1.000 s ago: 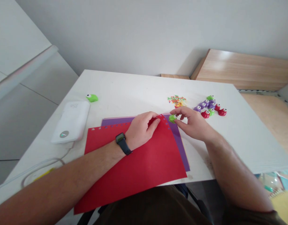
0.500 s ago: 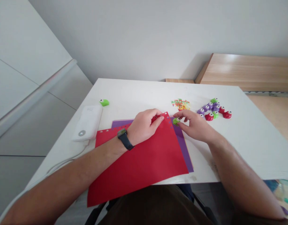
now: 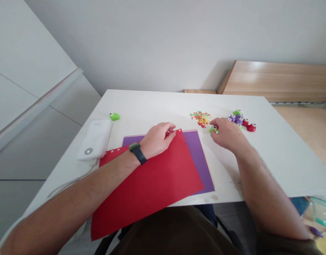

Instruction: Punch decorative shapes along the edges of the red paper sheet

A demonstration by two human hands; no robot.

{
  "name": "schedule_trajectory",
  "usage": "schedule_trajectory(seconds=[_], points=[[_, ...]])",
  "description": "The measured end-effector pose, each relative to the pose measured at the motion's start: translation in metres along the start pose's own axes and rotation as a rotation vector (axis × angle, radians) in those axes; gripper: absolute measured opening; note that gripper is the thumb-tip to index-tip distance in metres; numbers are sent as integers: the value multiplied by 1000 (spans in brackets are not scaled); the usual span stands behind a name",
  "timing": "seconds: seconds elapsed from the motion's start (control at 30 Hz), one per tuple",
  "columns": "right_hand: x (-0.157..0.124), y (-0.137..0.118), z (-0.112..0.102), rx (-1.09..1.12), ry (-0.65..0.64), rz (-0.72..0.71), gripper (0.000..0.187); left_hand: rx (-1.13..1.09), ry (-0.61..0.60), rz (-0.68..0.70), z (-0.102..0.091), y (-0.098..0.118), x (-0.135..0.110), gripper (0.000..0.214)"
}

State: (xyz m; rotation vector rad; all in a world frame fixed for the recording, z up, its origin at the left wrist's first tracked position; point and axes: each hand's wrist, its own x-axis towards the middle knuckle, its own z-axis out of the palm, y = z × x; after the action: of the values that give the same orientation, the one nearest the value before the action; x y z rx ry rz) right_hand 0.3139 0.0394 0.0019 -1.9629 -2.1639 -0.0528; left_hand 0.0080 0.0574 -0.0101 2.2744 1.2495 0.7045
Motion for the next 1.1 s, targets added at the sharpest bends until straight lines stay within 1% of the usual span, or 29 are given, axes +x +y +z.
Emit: schedule_trajectory(seconds=[0.2, 0.3, 0.33, 0.43, 0.53, 0.67, 0.73, 0.83, 0.9, 0.97, 1.03, 1.1], points=[[-2, 1, 1, -60, -9, 12, 34, -2, 13, 7, -3, -4, -3, 23], [-2, 0, 1, -63, -30, 9, 36, 30, 34, 4, -11, -8, -2, 26], [-1, 0, 1, -66, -32, -1, 36, 56, 51, -1, -15, -10, -1, 27], [-2, -1, 2, -72, 5, -29, 34, 277, 160, -52, -34, -21, 2, 31], [-3, -3, 4, -47, 86, -27, 33, 511, 225, -220, -55, -37, 6, 40], [-4, -4, 7, 0, 137, -59, 32, 672, 284, -502, -80, -62, 11, 53], [-3, -5, 10, 16, 130, -76, 33, 685, 242, -611, -90, -76, 13, 57], [-3, -8, 12, 37, 116, -88, 34, 681, 122, -729, -99, -97, 14, 62], [-4, -11, 11, 48, 111, -93, 33, 671, 59, -726, -101, -108, 13, 59], [-4, -14, 9, 61, 111, -103, 32, 659, 92, -677, -101, -112, 12, 52], [-5, -19, 6, 86, 136, -109, 30, 624, 141, -622, -98, -109, 11, 48], [-6, -24, 2, 133, 182, -123, 28, 577, 166, -557, -93, -97, 9, 49]])
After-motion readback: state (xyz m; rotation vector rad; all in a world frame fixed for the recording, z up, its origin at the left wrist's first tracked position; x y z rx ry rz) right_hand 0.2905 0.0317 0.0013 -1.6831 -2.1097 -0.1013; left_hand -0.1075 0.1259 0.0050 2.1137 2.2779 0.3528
